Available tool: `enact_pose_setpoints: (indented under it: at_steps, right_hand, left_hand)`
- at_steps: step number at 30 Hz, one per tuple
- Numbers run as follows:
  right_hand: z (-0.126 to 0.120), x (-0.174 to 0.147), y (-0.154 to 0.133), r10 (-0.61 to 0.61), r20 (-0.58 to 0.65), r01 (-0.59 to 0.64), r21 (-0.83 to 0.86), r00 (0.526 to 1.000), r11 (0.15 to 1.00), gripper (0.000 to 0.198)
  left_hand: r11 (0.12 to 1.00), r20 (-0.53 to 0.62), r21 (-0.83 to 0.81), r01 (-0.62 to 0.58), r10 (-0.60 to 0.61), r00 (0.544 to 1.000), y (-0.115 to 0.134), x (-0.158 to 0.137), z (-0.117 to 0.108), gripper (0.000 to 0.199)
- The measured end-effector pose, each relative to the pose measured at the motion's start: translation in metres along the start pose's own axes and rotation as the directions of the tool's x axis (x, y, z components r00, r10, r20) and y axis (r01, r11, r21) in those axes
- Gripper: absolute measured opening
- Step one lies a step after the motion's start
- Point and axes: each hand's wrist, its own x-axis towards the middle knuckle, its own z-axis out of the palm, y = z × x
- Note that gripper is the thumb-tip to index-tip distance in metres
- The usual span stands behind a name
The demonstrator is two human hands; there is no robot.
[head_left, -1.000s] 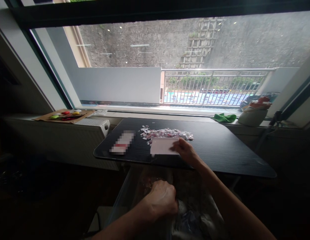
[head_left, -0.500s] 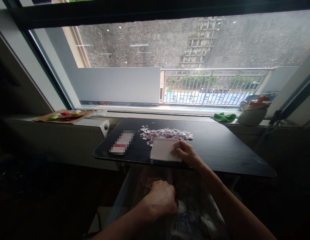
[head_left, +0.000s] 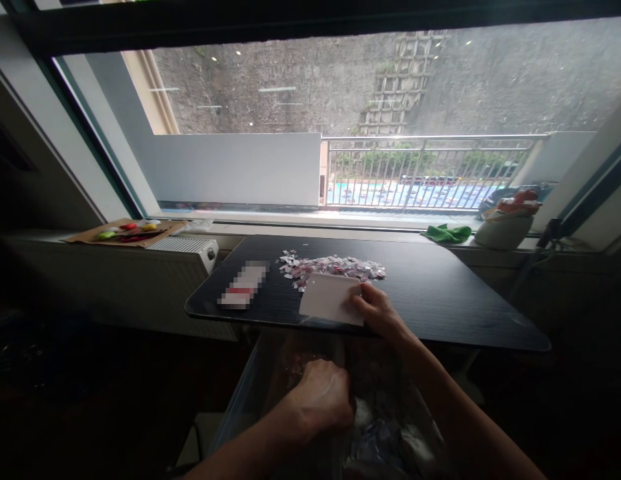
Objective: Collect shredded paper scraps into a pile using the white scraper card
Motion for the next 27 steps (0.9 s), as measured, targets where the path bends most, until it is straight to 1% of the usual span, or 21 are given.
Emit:
enact_pose_setpoints:
  at_steps: [2, 4, 6, 9, 11, 12, 15, 17, 18, 21, 24, 25, 27]
  right_hand:
    - [0.0, 0.005, 0.004, -0.009, -0.046, 0.01, 0.018, 0.999, 1.0, 0.019]
    - [0.001, 0.009, 0.007, -0.025, -0.056, 0.025, 0.0, 0.998, 1.0, 0.018]
    - [0.003, 0.009, 0.009, -0.03, -0.023, 0.029, -0.023, 0.999, 0.999, 0.015]
    - [0.005, 0.007, 0.008, -0.025, 0.065, 0.028, -0.058, 0.998, 0.998, 0.013]
    - [0.005, 0.006, 0.007, -0.017, 0.086, 0.022, -0.058, 0.996, 0.998, 0.014]
    - [0.004, 0.007, 0.006, -0.011, 0.069, 0.015, -0.051, 0.998, 0.999, 0.016]
    - [0.004, 0.011, 0.008, -0.002, -0.046, -0.001, -0.063, 0.999, 0.998, 0.018]
    - [0.006, 0.013, 0.01, 0.002, -0.072, -0.009, -0.094, 0.997, 0.996, 0.017]
    - [0.008, 0.013, 0.011, 0.002, -0.059, -0.009, -0.102, 0.998, 0.995, 0.016]
    - [0.011, 0.009, 0.009, -0.001, 0.032, 0.005, -0.101, 1.0, 0.995, 0.016]
    - [0.008, 0.005, 0.004, -0.011, 0.109, 0.019, -0.078, 0.994, 0.997, 0.017]
    - [0.006, 0.005, 0.003, -0.013, 0.096, 0.021, -0.073, 0.995, 0.997, 0.017]
    - [0.002, 0.006, 0.001, -0.038, 0.003, 0.038, -0.116, 0.999, 0.993, 0.016]
  left_hand:
    - [1.0, -0.013, 0.001, 0.005, -0.005, 1.0, 0.0, -0.001, 0.0, 0.035]
    - [1.0, -0.018, -0.004, -0.001, 0.001, 1.0, 0.0, -0.001, -0.001, 0.035]
    - [1.0, -0.019, -0.007, -0.008, 0.008, 1.0, 0.0, -0.001, -0.001, 0.035]
    - [1.0, 0.0, 0.001, 0.009, -0.009, 1.0, 0.001, 0.0, 0.0, 0.034]
    - [1.0, 0.005, -0.001, 0.022, -0.022, 1.0, 0.001, 0.001, 0.001, 0.034]
    - [1.0, 0.0, -0.005, 0.025, -0.025, 1.0, 0.001, 0.001, 0.001, 0.034]
    - [1.0, -0.022, -0.012, 0.01, -0.01, 1.0, 0.0, 0.001, 0.002, 0.035]
    - [1.0, -0.02, -0.012, 0.004, -0.005, 1.0, 0.0, 0.001, 0.002, 0.036]
    - [1.0, -0.016, -0.013, 0.005, -0.006, 1.0, 0.0, 0.001, 0.003, 0.035]
    - [1.0, -0.02, -0.021, 0.011, -0.011, 1.0, -0.002, 0.002, 0.005, 0.035]
    - [1.0, -0.028, -0.027, 0.004, -0.005, 1.0, -0.003, 0.003, 0.007, 0.034]
    - [1.0, -0.028, -0.023, 0.0, -0.001, 1.0, -0.003, 0.003, 0.007, 0.033]
    - [1.0, -0.025, -0.015, -0.001, 0.0, 1.0, -0.003, 0.003, 0.007, 0.033]
